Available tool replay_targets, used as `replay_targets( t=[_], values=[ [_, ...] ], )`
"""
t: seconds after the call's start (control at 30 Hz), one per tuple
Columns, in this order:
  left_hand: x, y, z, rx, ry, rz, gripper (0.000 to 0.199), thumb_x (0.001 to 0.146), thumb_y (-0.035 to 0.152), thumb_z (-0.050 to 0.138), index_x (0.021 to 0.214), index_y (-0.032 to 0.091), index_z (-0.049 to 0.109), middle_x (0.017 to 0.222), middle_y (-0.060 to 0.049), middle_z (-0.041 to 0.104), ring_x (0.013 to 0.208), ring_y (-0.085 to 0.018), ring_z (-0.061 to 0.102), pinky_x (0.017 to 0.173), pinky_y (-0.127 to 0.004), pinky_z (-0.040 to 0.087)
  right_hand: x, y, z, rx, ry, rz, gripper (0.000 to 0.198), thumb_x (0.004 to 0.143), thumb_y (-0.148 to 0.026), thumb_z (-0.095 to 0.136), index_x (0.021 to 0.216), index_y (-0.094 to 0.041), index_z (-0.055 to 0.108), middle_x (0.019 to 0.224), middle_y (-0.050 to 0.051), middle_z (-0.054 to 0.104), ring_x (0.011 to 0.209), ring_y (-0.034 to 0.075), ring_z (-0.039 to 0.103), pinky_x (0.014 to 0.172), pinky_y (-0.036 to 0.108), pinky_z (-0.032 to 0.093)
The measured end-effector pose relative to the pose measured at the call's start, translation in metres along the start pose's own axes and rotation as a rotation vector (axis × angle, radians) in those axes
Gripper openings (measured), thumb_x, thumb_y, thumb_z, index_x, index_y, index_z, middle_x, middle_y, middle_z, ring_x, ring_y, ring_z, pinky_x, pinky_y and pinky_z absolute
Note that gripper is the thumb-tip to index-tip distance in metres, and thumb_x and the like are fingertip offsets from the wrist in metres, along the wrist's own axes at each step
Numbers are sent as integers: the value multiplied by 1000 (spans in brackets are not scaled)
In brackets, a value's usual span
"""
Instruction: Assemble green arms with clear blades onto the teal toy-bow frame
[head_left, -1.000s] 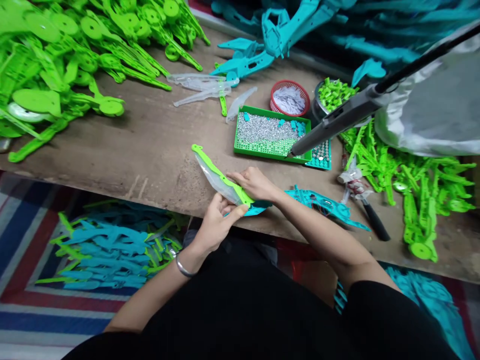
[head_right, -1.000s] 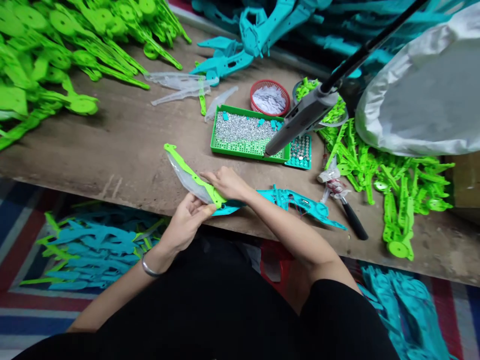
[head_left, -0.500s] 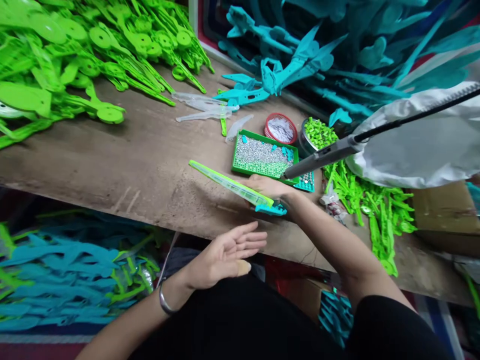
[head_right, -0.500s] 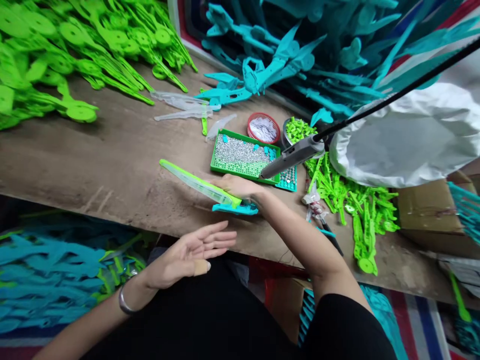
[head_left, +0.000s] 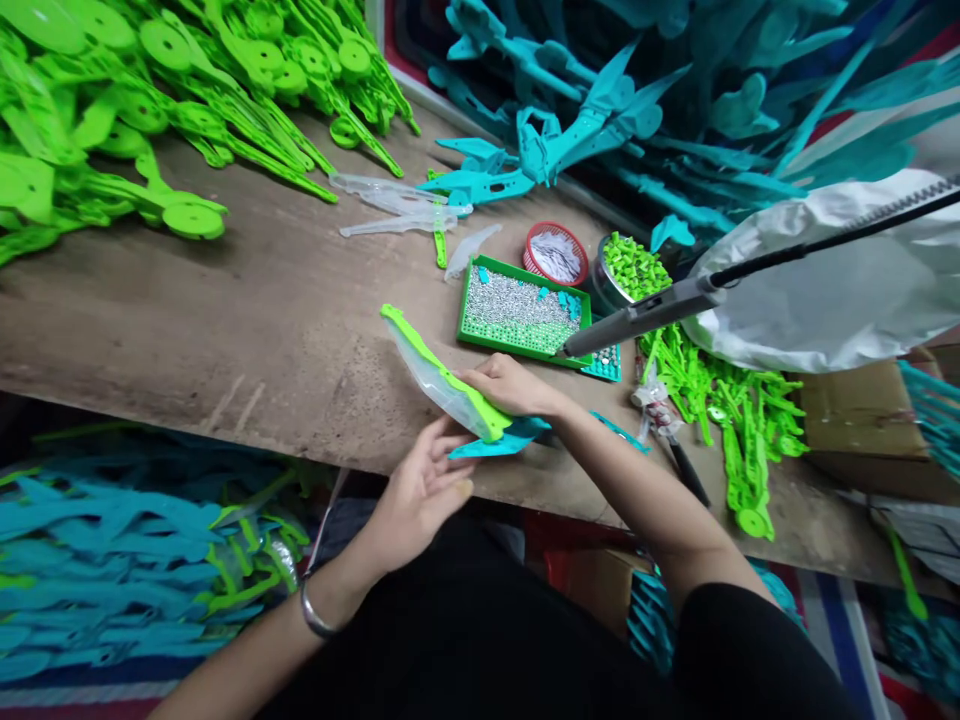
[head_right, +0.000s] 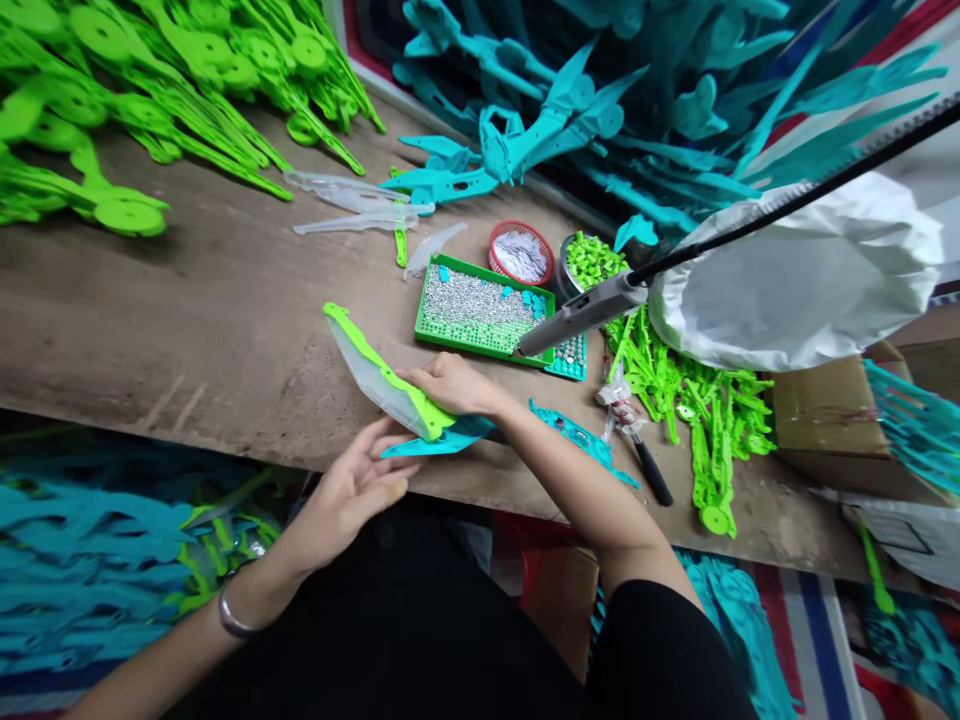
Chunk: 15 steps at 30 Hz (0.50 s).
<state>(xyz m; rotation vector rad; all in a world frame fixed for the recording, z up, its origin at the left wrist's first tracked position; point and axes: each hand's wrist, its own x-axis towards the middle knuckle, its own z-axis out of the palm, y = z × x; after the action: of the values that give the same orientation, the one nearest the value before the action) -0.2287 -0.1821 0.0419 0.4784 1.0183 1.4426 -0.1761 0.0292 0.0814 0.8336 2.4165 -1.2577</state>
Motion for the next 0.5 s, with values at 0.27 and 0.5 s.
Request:
replay_targets(
  t=[0.27,0.5],
  values=[
    [18,-24,-14,355,321,92,63,86,37,66,136,21,33,120,-11,62,113,-21,65,99,-42,55,8,24,42,-327,670,-285,39,97,-36,49,63,-18,55,60,0,51,58,11,43,59,28,31],
    [23,-26,-12,597,352,185,71,86,40,68,143,20,30,115,-10,65,96,-19,72,83,-33,61,-35,53,3,-6,1809,-380,50,78,-41,75,117,-27,47,105,6,52,98,23,57,87,43,49]
  ],
)
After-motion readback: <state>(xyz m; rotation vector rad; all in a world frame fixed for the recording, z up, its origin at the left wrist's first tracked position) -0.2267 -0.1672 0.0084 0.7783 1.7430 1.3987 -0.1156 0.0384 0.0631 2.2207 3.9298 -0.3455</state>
